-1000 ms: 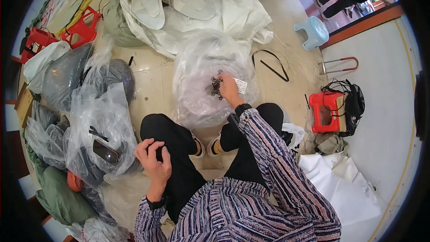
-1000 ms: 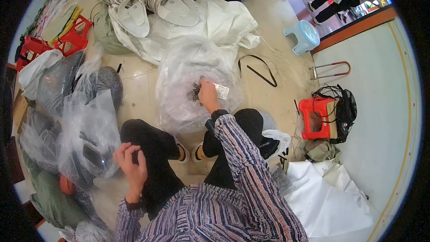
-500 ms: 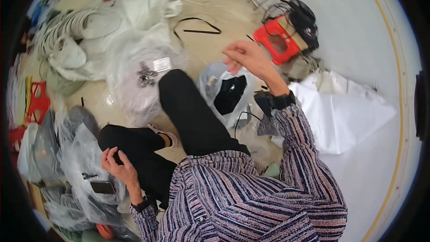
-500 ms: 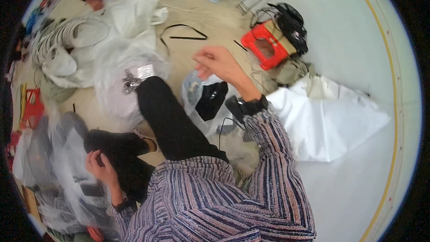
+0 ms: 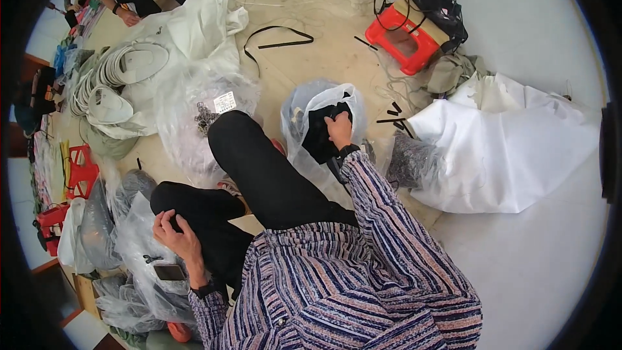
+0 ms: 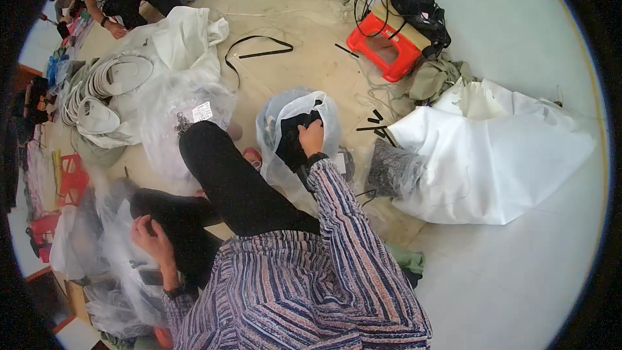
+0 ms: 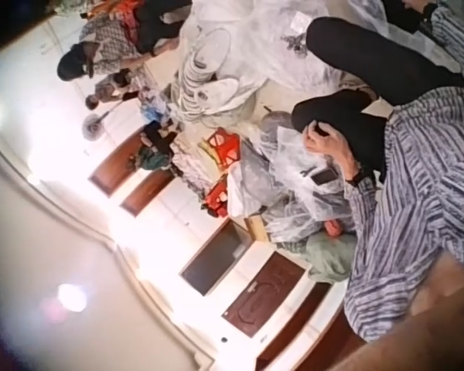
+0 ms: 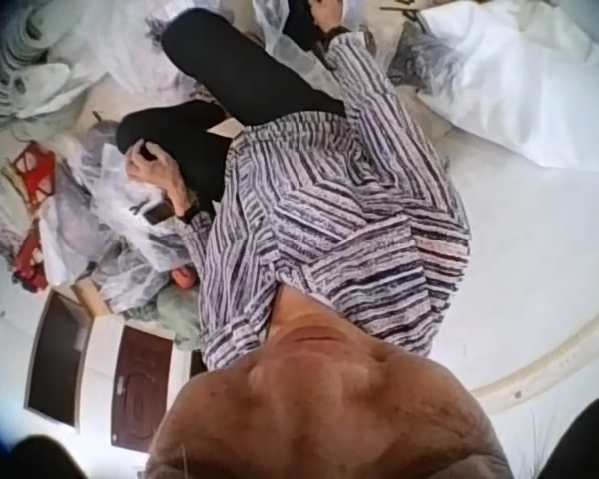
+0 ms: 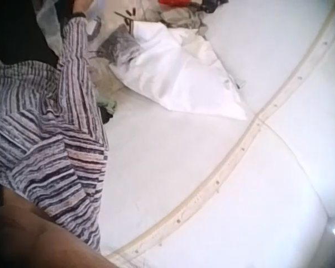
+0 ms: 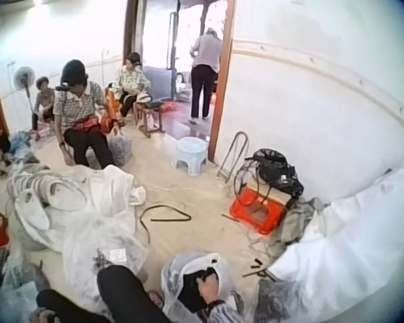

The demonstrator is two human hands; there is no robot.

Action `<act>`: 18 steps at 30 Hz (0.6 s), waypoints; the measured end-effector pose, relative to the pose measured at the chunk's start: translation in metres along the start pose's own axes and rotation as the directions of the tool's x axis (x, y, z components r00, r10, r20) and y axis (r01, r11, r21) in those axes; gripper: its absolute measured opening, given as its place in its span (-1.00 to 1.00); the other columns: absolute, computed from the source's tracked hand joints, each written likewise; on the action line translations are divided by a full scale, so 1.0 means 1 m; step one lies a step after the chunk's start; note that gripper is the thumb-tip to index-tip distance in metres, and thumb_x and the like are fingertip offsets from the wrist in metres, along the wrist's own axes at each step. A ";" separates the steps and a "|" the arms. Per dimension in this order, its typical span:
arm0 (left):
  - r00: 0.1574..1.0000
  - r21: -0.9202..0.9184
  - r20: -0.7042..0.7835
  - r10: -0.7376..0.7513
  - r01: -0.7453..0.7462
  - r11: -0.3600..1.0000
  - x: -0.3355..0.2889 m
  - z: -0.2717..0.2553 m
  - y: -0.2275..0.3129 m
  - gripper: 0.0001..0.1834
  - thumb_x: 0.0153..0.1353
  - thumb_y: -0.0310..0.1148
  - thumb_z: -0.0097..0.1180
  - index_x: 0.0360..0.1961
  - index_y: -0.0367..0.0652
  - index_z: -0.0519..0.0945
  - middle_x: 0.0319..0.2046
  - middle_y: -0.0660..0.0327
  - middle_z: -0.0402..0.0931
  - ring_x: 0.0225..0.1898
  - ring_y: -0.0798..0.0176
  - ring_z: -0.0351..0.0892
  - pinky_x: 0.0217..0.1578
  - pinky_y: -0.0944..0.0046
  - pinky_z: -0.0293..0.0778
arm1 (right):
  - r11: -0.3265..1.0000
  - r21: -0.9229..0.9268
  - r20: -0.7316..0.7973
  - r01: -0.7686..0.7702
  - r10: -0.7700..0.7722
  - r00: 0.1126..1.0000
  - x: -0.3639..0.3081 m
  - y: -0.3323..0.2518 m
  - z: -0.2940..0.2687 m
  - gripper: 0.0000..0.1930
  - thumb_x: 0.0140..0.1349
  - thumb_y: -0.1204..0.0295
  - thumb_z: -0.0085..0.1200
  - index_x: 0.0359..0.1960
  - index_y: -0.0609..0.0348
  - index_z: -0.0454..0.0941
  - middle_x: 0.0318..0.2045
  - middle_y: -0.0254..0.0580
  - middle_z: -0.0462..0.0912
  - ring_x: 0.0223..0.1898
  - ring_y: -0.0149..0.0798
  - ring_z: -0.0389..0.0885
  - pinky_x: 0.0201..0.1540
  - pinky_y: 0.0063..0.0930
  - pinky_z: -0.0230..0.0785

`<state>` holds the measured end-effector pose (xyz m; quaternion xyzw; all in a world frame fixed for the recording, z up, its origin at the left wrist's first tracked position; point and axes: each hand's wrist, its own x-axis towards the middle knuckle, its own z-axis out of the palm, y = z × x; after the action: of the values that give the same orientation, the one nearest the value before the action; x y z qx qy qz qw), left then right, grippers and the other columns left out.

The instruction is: The worker is assembling small plastic and metal shoe hardware components, specifically attaching clips or buckles to straps.

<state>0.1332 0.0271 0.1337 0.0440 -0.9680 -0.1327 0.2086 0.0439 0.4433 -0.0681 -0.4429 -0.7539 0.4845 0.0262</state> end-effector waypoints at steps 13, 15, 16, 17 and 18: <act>1.000 -0.179 -0.001 0.007 -0.007 0.984 0.009 -0.008 -0.006 -0.88 0.01 -0.52 0.06 -0.37 -0.17 0.53 -0.29 0.16 0.44 -0.18 0.10 0.37 -0.09 0.19 0.24 | 0.733 0.672 0.489 -0.108 -0.328 0.808 -0.117 -0.127 -0.096 -0.82 0.19 0.49 -0.05 -0.21 0.31 0.36 -0.56 -0.25 0.46 -0.61 -0.41 0.49 -0.52 -0.52 0.44; 0.987 -0.478 0.072 -0.147 0.164 0.863 0.022 -0.004 0.001 -0.88 0.01 -0.53 0.05 -0.37 -0.20 0.54 -0.42 0.14 0.46 -0.31 0.19 0.44 -0.23 0.28 0.32 | 0.760 0.643 0.559 -0.101 -0.374 0.740 -0.150 -0.158 -0.089 -0.75 0.20 0.49 -0.06 -0.11 0.31 0.34 -0.54 -0.24 0.46 -0.59 -0.41 0.49 -0.52 -0.52 0.43; 0.978 -0.563 0.116 -0.171 0.207 0.800 0.033 -0.003 0.010 -0.88 0.01 -0.53 0.05 -0.36 -0.22 0.53 -0.44 0.13 0.47 -0.34 0.21 0.45 -0.28 0.30 0.35 | 0.785 0.612 0.616 -0.098 -0.395 0.681 -0.161 -0.166 -0.079 -0.67 0.20 0.49 -0.06 -0.01 0.32 0.31 -0.52 -0.22 0.46 -0.58 -0.40 0.50 -0.51 -0.53 0.43; 0.985 -0.574 0.145 -0.098 0.164 0.802 0.042 0.001 0.016 -0.88 0.01 -0.53 0.05 -0.36 -0.24 0.53 -0.44 0.12 0.48 -0.37 0.22 0.46 -0.32 0.30 0.36 | 0.796 0.605 0.604 -0.003 -0.456 0.653 -0.168 -0.168 -0.071 -0.59 0.20 0.52 -0.10 0.11 0.28 0.22 -0.48 -0.21 0.46 -0.56 -0.41 0.49 -0.50 -0.53 0.44; 0.984 -0.583 0.175 -0.030 0.128 0.802 0.049 0.007 0.019 -0.87 0.02 -0.52 0.04 -0.36 -0.27 0.52 -0.45 0.11 0.49 -0.41 0.23 0.47 -0.35 0.30 0.38 | 0.819 0.573 0.636 0.022 -0.462 0.618 -0.178 -0.179 -0.069 -0.55 0.19 0.57 -0.13 0.15 0.23 0.18 -0.47 -0.20 0.45 -0.54 -0.42 0.49 -0.50 -0.55 0.45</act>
<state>0.0850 0.0400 0.1522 0.0067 -0.8889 -0.4395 0.1294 0.0695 0.3436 0.1726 -0.0667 -0.5923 0.7962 -0.1036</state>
